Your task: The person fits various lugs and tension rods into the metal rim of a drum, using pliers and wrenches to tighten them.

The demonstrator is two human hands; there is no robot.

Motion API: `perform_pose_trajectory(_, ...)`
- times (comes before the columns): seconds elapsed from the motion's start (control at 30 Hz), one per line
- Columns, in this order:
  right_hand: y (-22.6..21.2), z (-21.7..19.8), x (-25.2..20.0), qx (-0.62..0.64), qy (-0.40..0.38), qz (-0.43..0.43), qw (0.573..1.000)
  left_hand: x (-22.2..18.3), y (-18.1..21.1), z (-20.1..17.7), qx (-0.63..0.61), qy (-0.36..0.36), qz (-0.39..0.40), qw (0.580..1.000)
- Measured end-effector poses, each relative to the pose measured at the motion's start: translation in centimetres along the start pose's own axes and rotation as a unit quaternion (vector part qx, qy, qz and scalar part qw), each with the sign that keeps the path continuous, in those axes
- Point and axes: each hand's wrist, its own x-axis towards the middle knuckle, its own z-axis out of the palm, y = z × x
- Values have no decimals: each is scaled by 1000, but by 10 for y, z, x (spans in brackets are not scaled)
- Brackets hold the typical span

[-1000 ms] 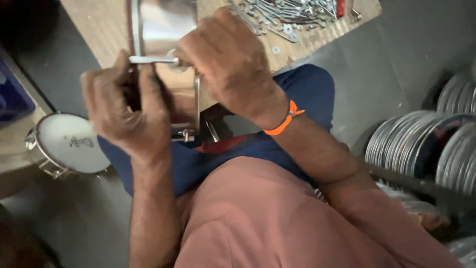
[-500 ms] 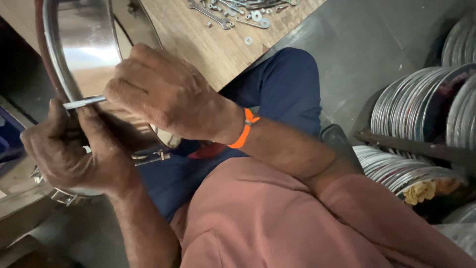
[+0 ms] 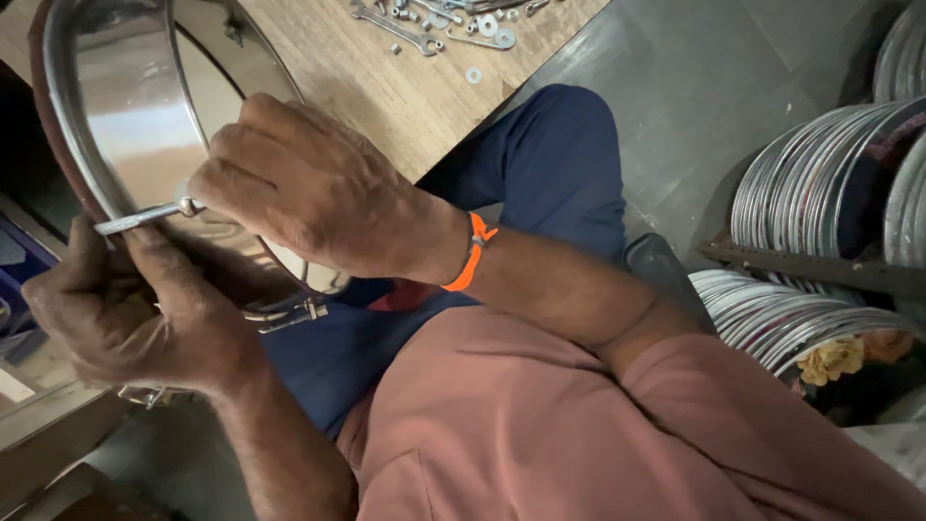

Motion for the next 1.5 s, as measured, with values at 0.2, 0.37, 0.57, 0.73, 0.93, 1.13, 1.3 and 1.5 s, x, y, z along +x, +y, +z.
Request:
perform_pose_trajectory(0.2,3,3,1,-22,19,-21,999,3,0,0,9,-8,9,1000)
perform_pose_trajectory(0.37,0,2,0,100,4,27,995,4,1,0,3,0,-10,1000)
perform_pose_trajectory(0.57,0,10,-2,-8,-10,17,1000,3,-1,0,6,-6,-21,1000)
perform_pose_trajectory(0.73,-1,14,0,16,13,10,1000,2,-5,-2,3,-7,14,1000)
perform_pose_trajectory(0.93,-3,4,4,53,-4,34,998,2,0,0,-16,-4,-27,1000)
perform_pose_trajectory(1.13,-3,2,2,-16,11,3,1000,2,0,1,2,-1,-20,1000)
perform_pose_trajectory(1.3,1,0,3,-7,8,-13,1000,3,3,2,-29,4,-22,999)
perform_pose_trajectory(1.5,2,-5,4,-50,51,-27,997,1,1,7,-25,14,-43,999)
